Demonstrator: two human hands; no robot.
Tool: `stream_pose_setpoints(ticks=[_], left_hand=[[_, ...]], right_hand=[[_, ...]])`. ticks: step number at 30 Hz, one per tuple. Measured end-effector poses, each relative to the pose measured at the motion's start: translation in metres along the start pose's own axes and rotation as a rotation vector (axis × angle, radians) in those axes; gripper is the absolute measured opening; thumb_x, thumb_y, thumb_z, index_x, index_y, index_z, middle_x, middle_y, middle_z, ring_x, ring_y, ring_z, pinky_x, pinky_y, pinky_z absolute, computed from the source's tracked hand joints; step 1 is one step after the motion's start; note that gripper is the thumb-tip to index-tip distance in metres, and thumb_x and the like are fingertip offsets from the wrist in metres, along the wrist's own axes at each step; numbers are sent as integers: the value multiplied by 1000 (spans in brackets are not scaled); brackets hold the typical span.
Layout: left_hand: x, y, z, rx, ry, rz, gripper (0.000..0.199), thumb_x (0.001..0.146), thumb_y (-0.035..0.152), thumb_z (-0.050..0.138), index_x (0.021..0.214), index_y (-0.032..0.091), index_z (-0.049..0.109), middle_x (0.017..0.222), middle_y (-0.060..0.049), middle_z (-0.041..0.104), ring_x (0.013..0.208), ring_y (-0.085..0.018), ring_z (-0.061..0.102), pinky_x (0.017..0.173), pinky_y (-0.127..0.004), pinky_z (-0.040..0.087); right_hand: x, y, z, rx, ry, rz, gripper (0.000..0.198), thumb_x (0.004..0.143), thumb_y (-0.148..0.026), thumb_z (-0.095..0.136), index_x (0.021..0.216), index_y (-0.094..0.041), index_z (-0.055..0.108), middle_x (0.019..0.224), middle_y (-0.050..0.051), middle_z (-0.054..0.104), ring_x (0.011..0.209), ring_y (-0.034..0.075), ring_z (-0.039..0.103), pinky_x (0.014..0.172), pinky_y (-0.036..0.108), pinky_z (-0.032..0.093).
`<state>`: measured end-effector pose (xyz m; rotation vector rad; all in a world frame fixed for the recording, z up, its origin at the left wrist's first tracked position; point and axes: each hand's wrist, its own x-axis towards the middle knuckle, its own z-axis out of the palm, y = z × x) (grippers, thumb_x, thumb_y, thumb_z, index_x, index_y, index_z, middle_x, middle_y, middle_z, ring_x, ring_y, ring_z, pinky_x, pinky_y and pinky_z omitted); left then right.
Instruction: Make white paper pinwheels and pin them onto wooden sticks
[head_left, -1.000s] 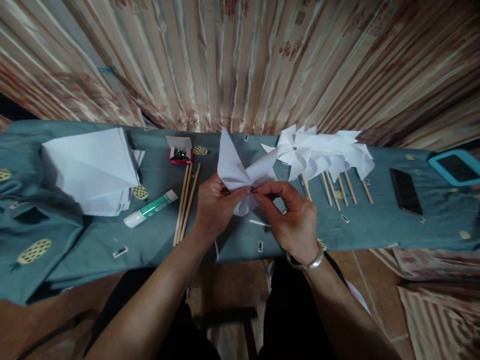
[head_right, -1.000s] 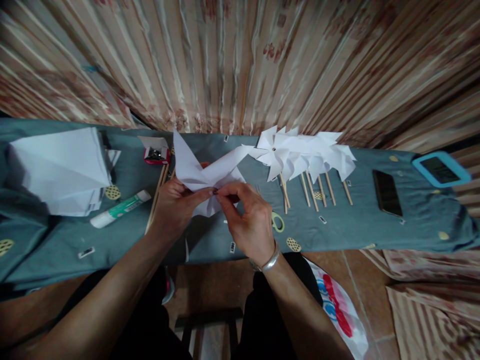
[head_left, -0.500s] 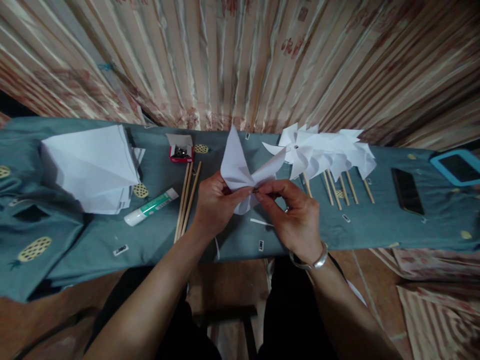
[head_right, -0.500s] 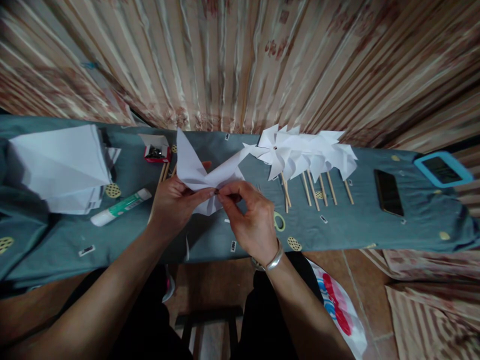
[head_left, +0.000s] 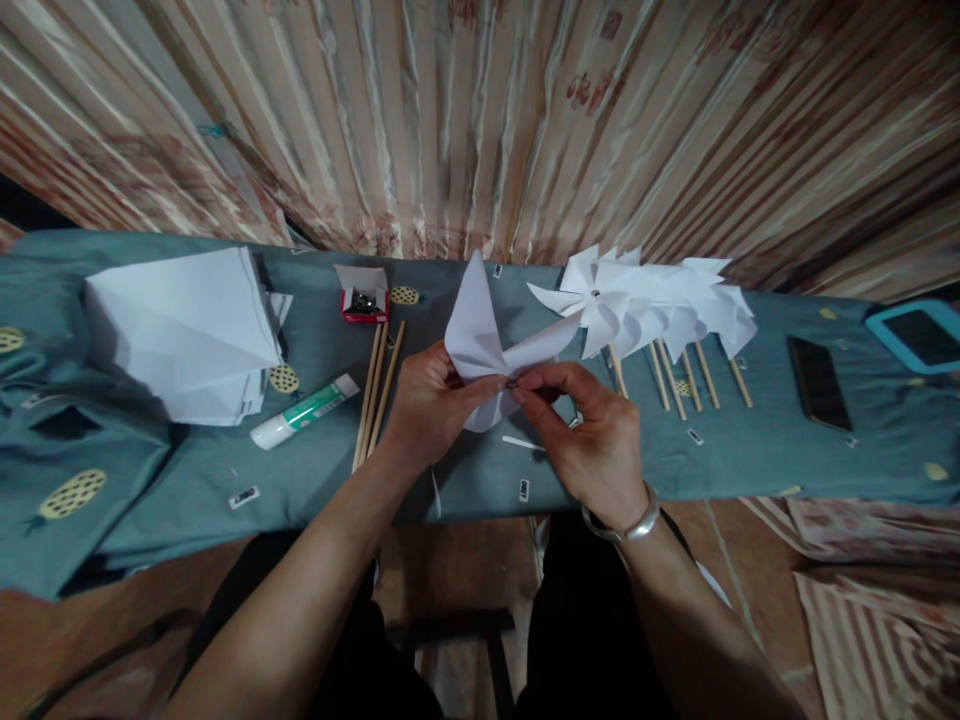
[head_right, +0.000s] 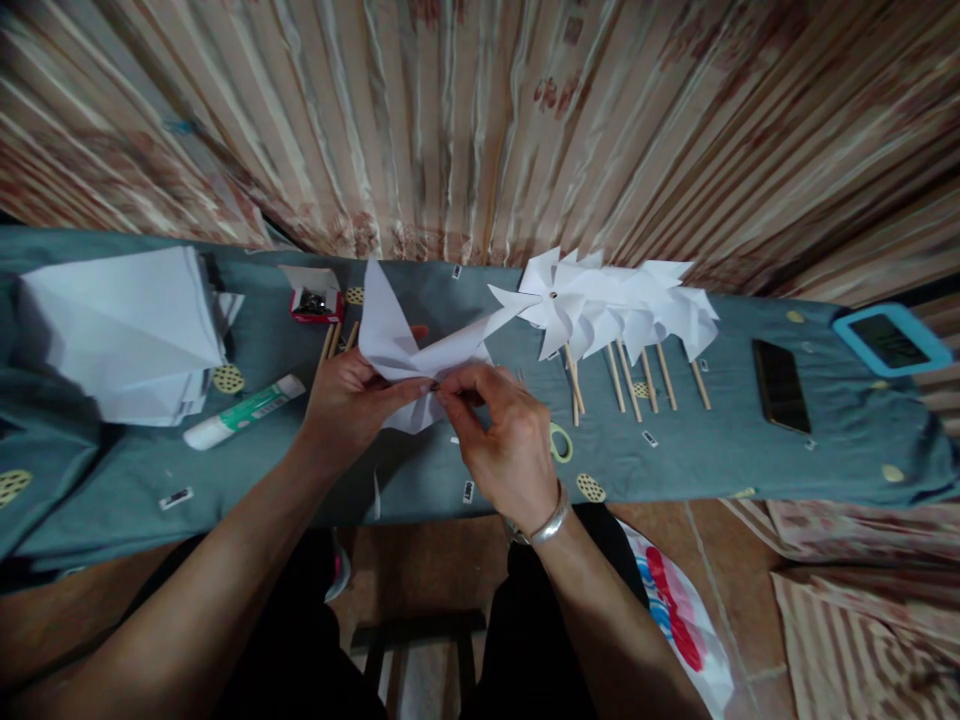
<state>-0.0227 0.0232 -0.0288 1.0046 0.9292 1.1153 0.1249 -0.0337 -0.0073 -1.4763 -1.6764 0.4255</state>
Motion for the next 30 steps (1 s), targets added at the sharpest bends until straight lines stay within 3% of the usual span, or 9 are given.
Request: stream_pose_setpoints(ticks=[15, 20, 26, 30], left_hand=[[-5, 4, -1, -57, -50, -30, 40, 48, 25, 90, 82, 14, 71, 80, -4, 76, 74, -21, 70, 73, -32, 57], [-5, 3, -4, -10, -16, -5, 51, 51, 29, 91, 96, 14, 73, 83, -4, 77, 76, -21, 70, 74, -33, 57], [-5, 1, -6, 13, -42, 19, 42, 55, 32, 90, 89, 15, 74, 83, -5, 77, 76, -20, 71, 72, -30, 57], [-6, 1, -6, 22, -18, 18, 47, 53, 32, 91, 94, 15, 74, 84, -5, 77, 77, -22, 71, 73, -33, 58]], right_hand=[[-1, 1, 2, -56, 35, -14, 5, 87, -19, 63, 85, -23, 66, 83, -1, 70, 77, 15, 63, 73, 32, 51], [0, 0, 2, -91, 52, -13, 1, 86, -22, 66, 86, -23, 66, 82, -2, 69, 73, 15, 62, 71, 30, 52], [-1, 1, 2, -95, 49, -28, 3, 86, -21, 67, 84, -23, 65, 80, -2, 68, 73, 15, 61, 70, 30, 50], [0, -2, 1, -129, 66, -16, 4, 84, -22, 69, 85, -22, 65, 80, -2, 68, 71, 14, 61, 69, 30, 51]])
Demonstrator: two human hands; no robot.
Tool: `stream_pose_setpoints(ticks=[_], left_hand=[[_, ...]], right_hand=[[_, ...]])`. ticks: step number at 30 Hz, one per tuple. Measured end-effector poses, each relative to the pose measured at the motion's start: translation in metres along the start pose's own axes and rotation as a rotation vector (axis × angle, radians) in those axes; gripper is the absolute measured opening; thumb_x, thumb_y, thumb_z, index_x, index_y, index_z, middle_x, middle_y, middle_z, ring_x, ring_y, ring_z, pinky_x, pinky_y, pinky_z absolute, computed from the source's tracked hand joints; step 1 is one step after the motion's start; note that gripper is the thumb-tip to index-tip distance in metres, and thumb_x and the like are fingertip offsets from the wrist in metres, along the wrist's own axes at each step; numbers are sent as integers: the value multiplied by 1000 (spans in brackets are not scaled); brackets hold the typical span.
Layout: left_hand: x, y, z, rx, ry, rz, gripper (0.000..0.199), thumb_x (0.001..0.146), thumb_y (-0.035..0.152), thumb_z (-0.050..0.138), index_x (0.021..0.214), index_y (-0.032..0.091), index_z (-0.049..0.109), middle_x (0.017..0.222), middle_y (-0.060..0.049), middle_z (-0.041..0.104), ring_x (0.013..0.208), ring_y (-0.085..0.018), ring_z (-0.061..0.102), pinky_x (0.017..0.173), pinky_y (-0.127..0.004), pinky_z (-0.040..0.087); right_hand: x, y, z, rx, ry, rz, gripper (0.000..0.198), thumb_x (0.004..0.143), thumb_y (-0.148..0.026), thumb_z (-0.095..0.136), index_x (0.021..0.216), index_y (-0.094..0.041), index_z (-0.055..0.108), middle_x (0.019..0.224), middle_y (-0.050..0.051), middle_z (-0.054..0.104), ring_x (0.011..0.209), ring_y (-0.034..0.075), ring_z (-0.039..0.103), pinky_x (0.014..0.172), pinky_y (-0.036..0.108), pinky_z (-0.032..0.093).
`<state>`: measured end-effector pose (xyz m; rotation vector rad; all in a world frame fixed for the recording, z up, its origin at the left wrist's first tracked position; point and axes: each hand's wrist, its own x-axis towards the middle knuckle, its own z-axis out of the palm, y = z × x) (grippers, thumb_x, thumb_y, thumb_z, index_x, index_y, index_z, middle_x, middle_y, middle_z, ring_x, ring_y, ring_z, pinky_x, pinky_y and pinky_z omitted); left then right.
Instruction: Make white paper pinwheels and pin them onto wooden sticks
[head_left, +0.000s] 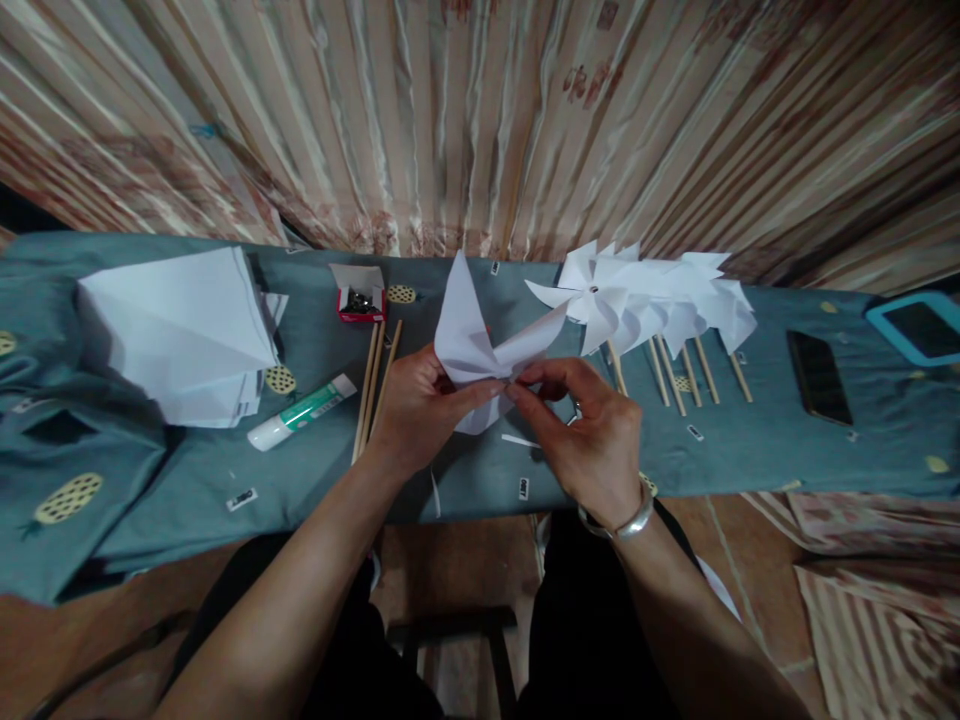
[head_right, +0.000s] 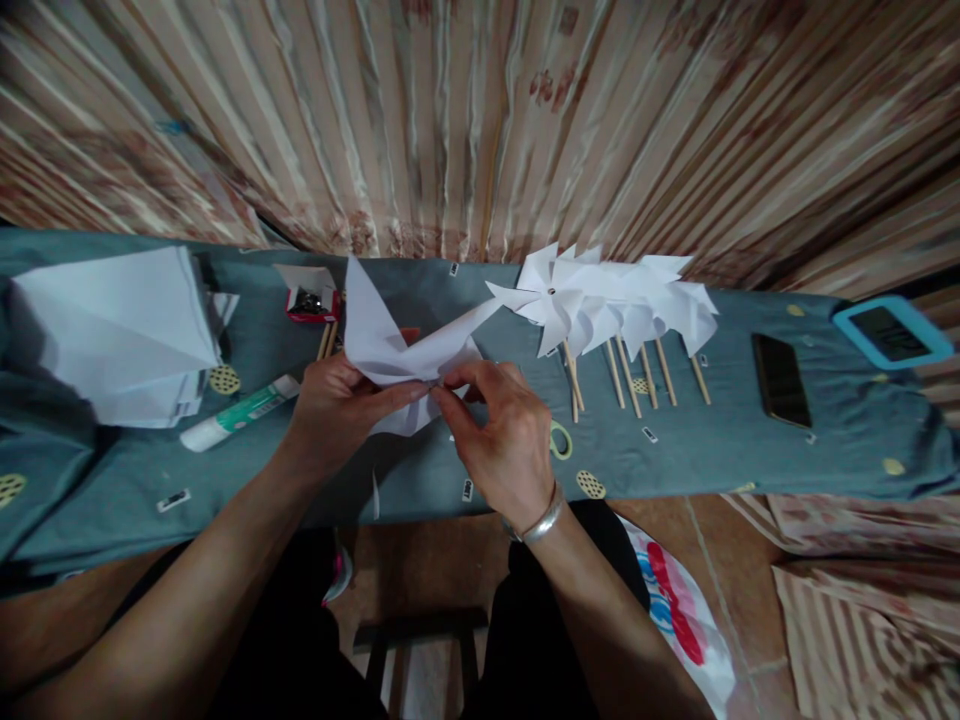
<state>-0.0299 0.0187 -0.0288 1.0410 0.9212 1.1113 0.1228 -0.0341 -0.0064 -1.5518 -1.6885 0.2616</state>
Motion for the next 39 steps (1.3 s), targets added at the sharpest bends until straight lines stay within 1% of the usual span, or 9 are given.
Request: stream_pose_setpoints(ticks=[3, 6, 9, 12, 17, 24, 27, 32, 39], left_hand=[[-1, 2, 1, -4, 13, -16, 49, 52, 32, 91, 96, 15, 75, 86, -5, 77, 78, -22, 71, 73, -32, 58], [-1, 3, 1, -23, 16, -27, 49, 52, 30, 91, 96, 15, 75, 86, -5, 77, 77, -21, 71, 74, -31, 57], [-1, 3, 1, -18, 17, -29, 49, 53, 29, 91, 97, 14, 75, 85, -5, 77, 77, -21, 70, 73, -32, 58], [-1, 2, 0, -8, 23, -21, 47, 54, 28, 90, 97, 15, 75, 86, -5, 77, 77, -21, 70, 73, -32, 58], [-2, 1, 0, 9, 21, -11, 48, 54, 27, 90, 98, 15, 75, 86, -5, 77, 77, -21, 71, 73, -32, 58], [-2, 0, 1, 5, 15, -13, 46, 54, 30, 91, 94, 15, 75, 85, -5, 77, 77, -22, 71, 72, -33, 59], [-3, -1, 2, -18, 20, -15, 44, 53, 30, 90, 93, 16, 75, 86, -5, 78, 79, -22, 72, 75, -33, 58], [-4, 0, 4, -28, -3, -36, 25, 58, 25, 86, 79, 18, 76, 83, -3, 78, 78, -21, 72, 76, -32, 59], [-5, -2, 5, -44, 25, -77, 28, 56, 24, 87, 79, 15, 75, 81, -3, 78, 77, -21, 72, 75, -33, 59]], right_hand=[[1, -2, -1, -50, 51, -6, 14, 82, -25, 72, 95, -23, 65, 86, 0, 69, 74, 17, 62, 71, 33, 53], [1, -1, 0, -77, 109, -47, 39, 80, -26, 74, 117, -25, 59, 112, 6, 68, 100, 24, 64, 88, 43, 54], [2, 3, 3, -59, 137, -77, 63, 79, -27, 74, 135, -28, 47, 141, 10, 53, 134, 31, 46, 109, 56, 40], [1, 9, 5, 20, 108, -19, 75, 78, -28, 76, 143, -28, 38, 150, 12, 44, 141, 32, 39, 114, 58, 35], [0, 20, 8, 240, -12, 107, 88, 77, -25, 77, 149, -28, 27, 140, 13, 55, 131, 29, 52, 109, 54, 42], [-1, 23, 10, 376, -5, 217, 93, 74, -26, 79, 150, -27, 26, 112, 8, 70, 98, 26, 71, 90, 47, 58], [0, 19, 9, 409, -13, 238, 91, 75, -25, 78, 150, -26, 26, 103, 6, 72, 88, 24, 73, 78, 41, 62], [3, 12, 5, 538, -47, 348, 91, 71, -26, 81, 147, -24, 31, 94, 3, 73, 84, 23, 72, 73, 37, 63], [4, 8, 7, 645, -60, 450, 87, 68, -27, 83, 142, -25, 39, 82, -2, 72, 70, 20, 70, 64, 35, 61]])
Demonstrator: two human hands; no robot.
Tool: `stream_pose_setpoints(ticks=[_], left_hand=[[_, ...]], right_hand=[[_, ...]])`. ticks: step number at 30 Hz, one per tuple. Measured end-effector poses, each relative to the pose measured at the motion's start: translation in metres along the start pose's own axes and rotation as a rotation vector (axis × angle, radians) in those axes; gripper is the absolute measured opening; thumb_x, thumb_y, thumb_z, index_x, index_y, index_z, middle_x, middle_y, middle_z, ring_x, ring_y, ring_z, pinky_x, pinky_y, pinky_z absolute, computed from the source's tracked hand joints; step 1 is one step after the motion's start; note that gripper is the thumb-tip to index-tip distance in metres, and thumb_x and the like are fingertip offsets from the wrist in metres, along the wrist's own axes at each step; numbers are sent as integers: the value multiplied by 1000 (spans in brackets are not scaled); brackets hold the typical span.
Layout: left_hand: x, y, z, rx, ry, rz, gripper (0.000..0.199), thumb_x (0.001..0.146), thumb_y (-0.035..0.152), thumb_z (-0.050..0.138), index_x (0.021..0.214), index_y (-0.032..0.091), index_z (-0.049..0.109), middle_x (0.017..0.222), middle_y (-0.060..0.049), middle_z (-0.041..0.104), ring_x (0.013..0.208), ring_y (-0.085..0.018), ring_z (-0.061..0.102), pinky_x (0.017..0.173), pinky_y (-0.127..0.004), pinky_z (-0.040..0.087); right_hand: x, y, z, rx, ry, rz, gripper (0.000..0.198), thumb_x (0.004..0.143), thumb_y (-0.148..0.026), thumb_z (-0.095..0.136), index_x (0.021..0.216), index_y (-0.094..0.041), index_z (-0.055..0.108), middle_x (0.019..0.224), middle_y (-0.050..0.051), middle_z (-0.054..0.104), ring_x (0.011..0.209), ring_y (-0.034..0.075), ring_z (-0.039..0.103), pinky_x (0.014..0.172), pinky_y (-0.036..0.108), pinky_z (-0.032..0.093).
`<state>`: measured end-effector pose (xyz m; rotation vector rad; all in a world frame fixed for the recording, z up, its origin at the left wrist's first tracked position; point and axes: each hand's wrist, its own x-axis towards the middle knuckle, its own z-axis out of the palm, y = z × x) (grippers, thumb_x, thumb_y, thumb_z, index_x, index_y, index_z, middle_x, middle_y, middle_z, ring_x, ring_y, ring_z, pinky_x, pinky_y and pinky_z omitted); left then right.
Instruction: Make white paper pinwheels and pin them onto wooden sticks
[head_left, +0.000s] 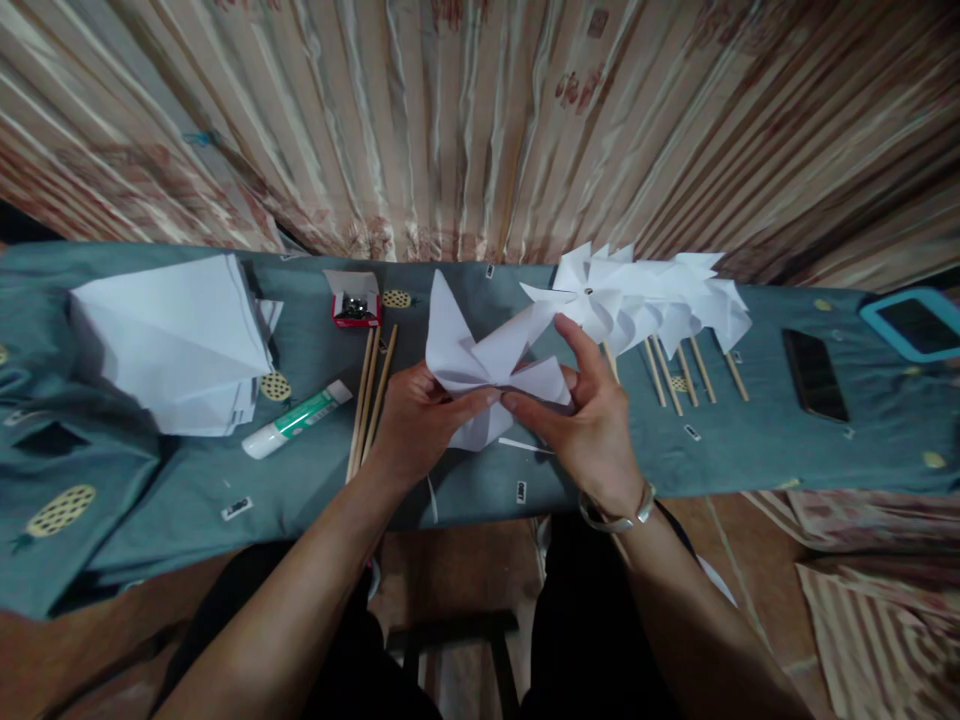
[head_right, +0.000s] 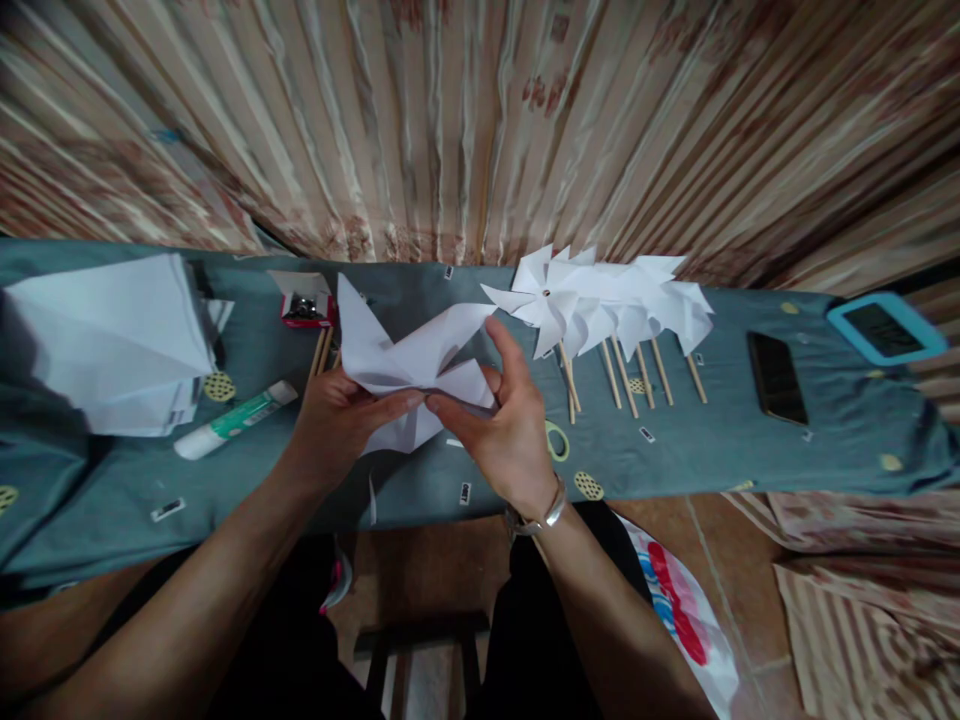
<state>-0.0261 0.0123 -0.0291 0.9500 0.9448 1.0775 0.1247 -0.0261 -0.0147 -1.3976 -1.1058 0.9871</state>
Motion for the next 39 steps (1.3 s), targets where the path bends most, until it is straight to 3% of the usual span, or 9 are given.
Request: stream_pose_setpoints(ticks=[15, 39], left_hand=[[-2, -3, 0, 50, 61, 8, 25, 59, 23, 84, 81, 15, 76, 83, -4, 78, 79, -22, 73, 74, -33, 59], [-4, 3, 2, -27, 37, -10, 16, 61, 16, 83, 75, 19, 78, 79, -1, 78, 74, -19, 73, 71, -28, 58]], right_hand=[[-5, 8, 3, -178, 44, -77, 81, 75, -30, 78, 145, -28, 38, 87, -1, 72, 65, 16, 65, 57, 31, 54], [-3, 2, 4, -77, 3, -22, 75, 73, -32, 79, 139, -27, 44, 87, 0, 71, 63, 16, 64, 54, 31, 56]])
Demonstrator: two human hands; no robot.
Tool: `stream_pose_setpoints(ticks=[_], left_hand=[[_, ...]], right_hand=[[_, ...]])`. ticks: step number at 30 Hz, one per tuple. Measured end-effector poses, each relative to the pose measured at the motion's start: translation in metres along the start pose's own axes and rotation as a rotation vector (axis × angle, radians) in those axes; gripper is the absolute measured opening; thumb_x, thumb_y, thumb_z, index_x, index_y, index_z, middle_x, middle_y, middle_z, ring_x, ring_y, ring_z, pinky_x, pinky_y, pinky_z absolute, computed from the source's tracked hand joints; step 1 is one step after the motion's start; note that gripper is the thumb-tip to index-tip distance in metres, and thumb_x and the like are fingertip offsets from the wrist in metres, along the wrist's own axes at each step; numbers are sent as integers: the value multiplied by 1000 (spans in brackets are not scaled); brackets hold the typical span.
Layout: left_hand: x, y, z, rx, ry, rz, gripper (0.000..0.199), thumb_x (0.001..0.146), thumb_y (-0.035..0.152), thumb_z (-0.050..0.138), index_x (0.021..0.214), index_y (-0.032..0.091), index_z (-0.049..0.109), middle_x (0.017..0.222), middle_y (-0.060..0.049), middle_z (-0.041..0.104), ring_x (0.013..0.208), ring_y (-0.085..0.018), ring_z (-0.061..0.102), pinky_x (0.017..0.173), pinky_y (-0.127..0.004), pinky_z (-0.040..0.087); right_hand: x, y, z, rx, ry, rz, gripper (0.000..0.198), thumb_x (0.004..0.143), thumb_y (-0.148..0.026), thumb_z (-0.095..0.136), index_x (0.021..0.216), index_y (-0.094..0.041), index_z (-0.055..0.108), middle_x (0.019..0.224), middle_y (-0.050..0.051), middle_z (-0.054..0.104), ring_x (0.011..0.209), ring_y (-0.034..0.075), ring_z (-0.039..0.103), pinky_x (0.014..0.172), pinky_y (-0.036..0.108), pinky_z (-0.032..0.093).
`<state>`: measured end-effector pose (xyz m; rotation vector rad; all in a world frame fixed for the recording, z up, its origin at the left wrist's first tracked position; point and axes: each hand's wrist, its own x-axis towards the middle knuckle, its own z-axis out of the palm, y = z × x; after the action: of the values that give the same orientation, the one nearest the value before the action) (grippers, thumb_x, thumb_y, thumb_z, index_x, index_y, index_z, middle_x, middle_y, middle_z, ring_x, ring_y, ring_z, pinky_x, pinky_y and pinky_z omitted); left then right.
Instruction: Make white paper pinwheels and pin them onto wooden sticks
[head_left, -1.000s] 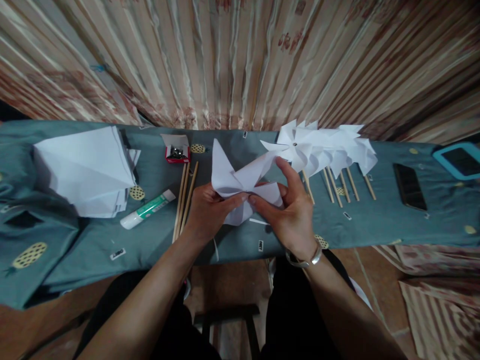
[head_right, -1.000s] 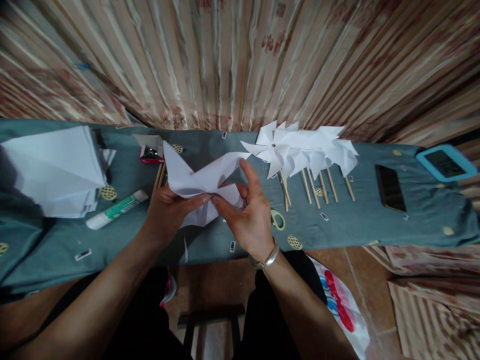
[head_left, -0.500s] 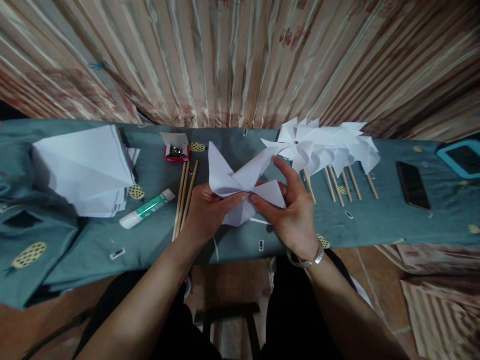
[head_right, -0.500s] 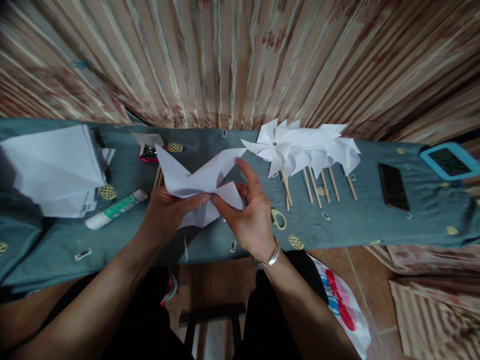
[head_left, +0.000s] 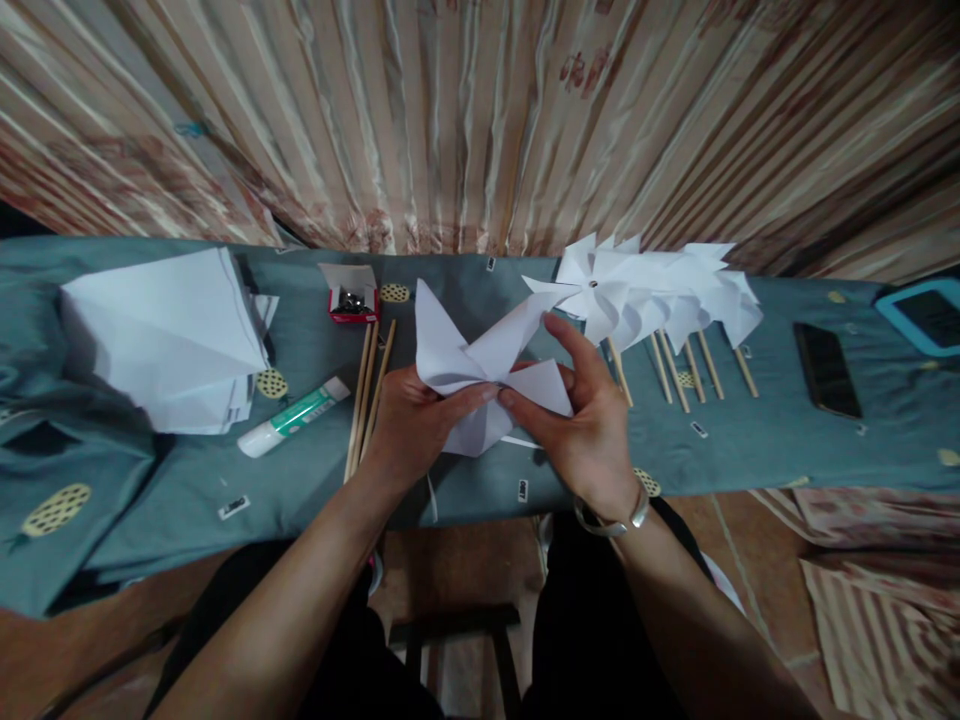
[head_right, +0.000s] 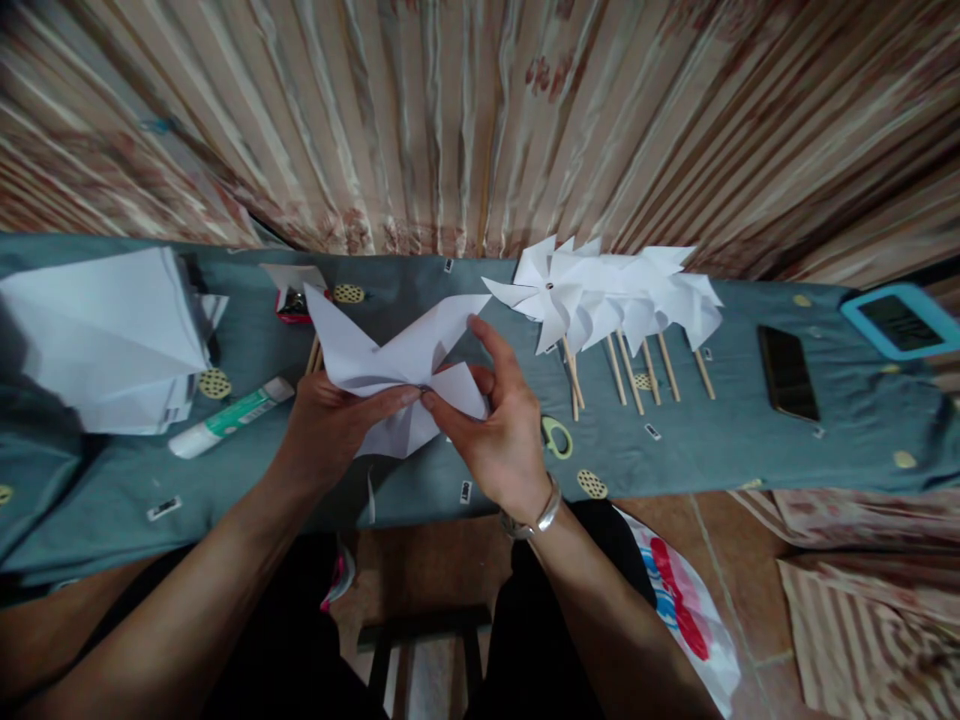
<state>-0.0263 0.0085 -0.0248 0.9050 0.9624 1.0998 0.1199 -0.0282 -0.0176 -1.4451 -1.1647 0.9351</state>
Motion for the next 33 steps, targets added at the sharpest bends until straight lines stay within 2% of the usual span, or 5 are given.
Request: stream_pose_setpoints(ticks=[7, 16, 22, 28, 33], left_hand=[[0, 1, 0, 84, 19, 40, 16, 61, 20, 83, 76, 17, 77, 81, -3, 79, 78, -23, 74, 74, -33, 60], [1, 4, 0, 99, 10, 87, 13, 63, 12, 81, 72, 21, 78, 77, 0, 78, 76, -23, 74, 71, -32, 60], [0, 5, 1, 56, -4, 84, 17, 63, 7, 79, 70, 23, 78, 74, 4, 78, 70, -18, 72, 68, -28, 59], [1, 4, 0, 102, 9, 66, 11, 62, 16, 81, 70, 22, 78, 77, 2, 78, 72, -20, 72, 68, -30, 59], [2, 1, -2, 143, 30, 80, 14, 59, 22, 83, 72, 20, 77, 78, -1, 78, 75, -23, 73, 68, -31, 60]], right_hand=[[0, -1, 0, 6, 2, 12, 75, 71, -40, 80, 137, -28, 45, 89, 1, 71, 69, 19, 68, 58, 34, 58], [1, -2, 0, 49, -2, 31, 75, 69, -42, 82, 135, -28, 47, 86, 0, 72, 63, 18, 65, 55, 33, 57], [1, -2, 1, 37, 4, 22, 73, 70, -44, 81, 133, -27, 49, 84, -1, 70, 63, 18, 65, 56, 34, 58], [2, -3, 1, 17, 0, 28, 71, 69, -41, 81, 131, -27, 51, 80, -1, 69, 61, 18, 63, 53, 33, 56], [2, -2, 1, 3, -9, 17, 68, 71, -38, 80, 132, -28, 51, 81, -1, 69, 64, 19, 65, 55, 35, 57]])
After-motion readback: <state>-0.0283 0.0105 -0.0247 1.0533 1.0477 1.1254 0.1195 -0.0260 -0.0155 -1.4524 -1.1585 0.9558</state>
